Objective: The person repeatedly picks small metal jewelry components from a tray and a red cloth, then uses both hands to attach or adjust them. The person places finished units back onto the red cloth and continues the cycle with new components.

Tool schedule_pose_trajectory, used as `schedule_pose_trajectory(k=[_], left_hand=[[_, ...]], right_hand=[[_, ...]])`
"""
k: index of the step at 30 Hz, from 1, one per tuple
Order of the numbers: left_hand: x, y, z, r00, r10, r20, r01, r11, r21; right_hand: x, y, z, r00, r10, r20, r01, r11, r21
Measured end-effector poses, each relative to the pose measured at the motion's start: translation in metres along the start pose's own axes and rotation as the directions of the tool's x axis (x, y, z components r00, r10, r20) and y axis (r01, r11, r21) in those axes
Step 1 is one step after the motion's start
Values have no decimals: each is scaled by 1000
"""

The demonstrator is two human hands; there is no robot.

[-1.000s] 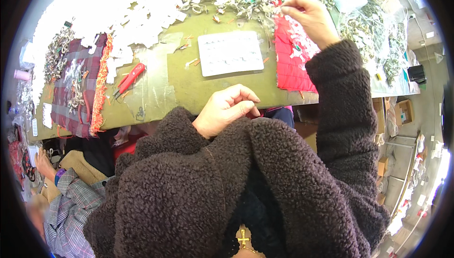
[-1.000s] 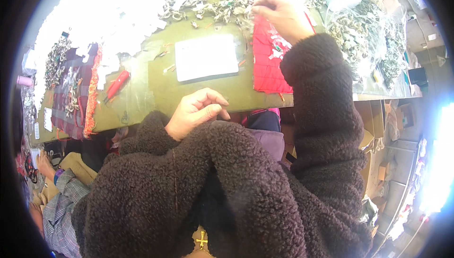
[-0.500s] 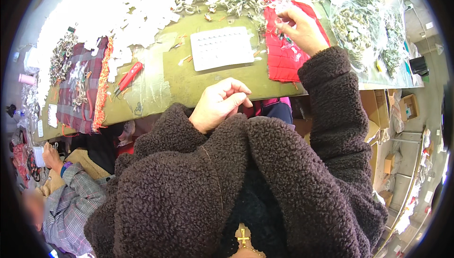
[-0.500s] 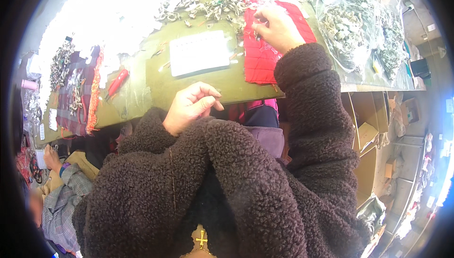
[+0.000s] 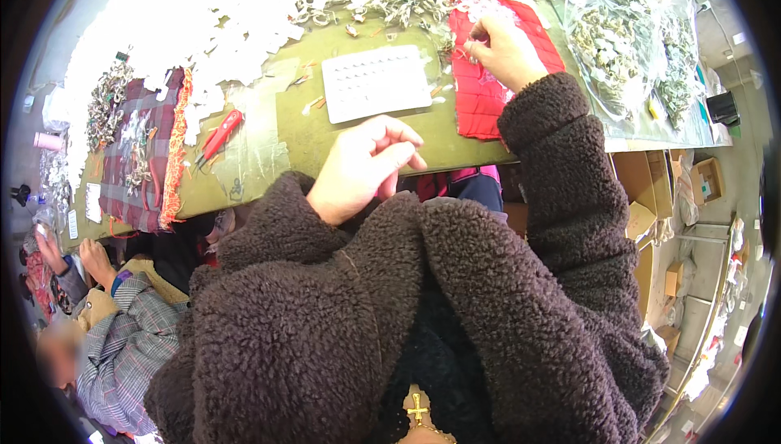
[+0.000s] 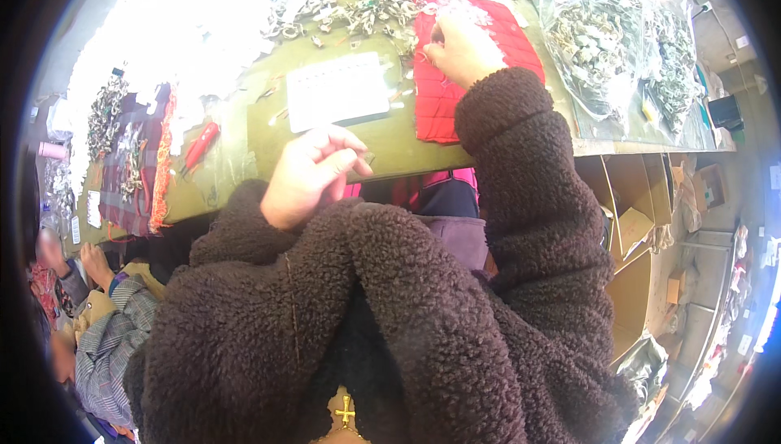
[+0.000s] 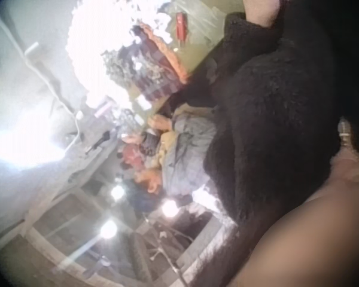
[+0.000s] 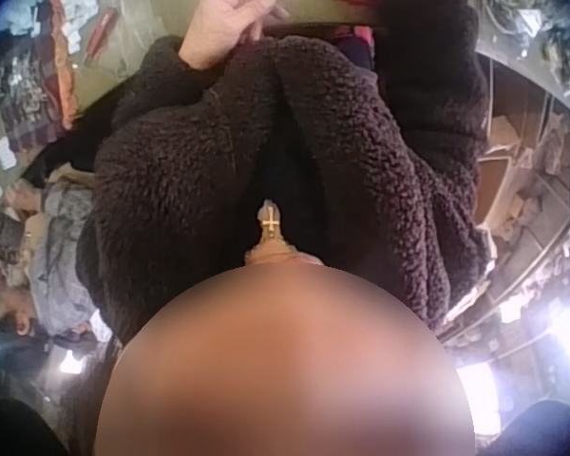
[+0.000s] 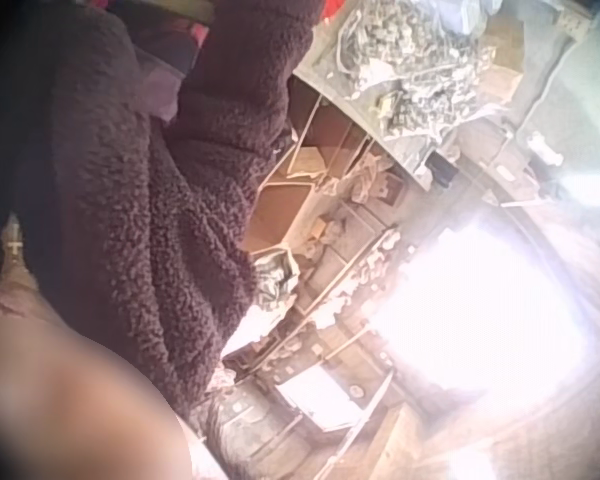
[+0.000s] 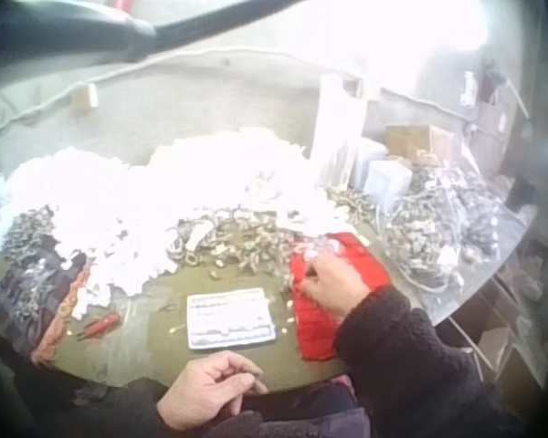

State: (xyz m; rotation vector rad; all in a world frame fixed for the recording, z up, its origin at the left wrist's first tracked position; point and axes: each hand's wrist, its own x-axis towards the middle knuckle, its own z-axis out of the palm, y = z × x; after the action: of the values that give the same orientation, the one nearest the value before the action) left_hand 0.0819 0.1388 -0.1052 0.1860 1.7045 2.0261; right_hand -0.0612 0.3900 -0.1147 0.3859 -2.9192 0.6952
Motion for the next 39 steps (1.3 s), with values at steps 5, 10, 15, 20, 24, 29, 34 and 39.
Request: schedule_pose_trajectory(k=[5,10,15,20,24,29,34,39], left_hand=[[15,38,-1,989,151,0,-149,976,158],[52,56,1,984,136,-114,-84,923,375],[78,54,16,987,147,-65,-98,872,480],[75,48,13,997,75,2,-74,967,246],[70,25,18,973,163,-164,-216,889,-403],[73,8,14,966,172,-193,-255,755,-604],[63,11,21,957,178,-227,-239,931,-277],[49,17,34,857,396,-331,-302,905,299]], right_hand=[[0,-5,12,995,-79,-67,78,997,-18],[-5,-17,-19,1000,8,-5,-4,874,485],[-28,-43,-33,999,-5,-51,41,678,734],[-44,-48,-42,997,71,-19,-10,386,922],[-57,-50,-30,987,152,52,-41,-79,996],[-87,-59,-14,929,90,359,-317,-306,898],[-98,-76,-21,967,2,254,-252,-122,960],[-102,-96,-22,980,28,195,-197,184,963]])
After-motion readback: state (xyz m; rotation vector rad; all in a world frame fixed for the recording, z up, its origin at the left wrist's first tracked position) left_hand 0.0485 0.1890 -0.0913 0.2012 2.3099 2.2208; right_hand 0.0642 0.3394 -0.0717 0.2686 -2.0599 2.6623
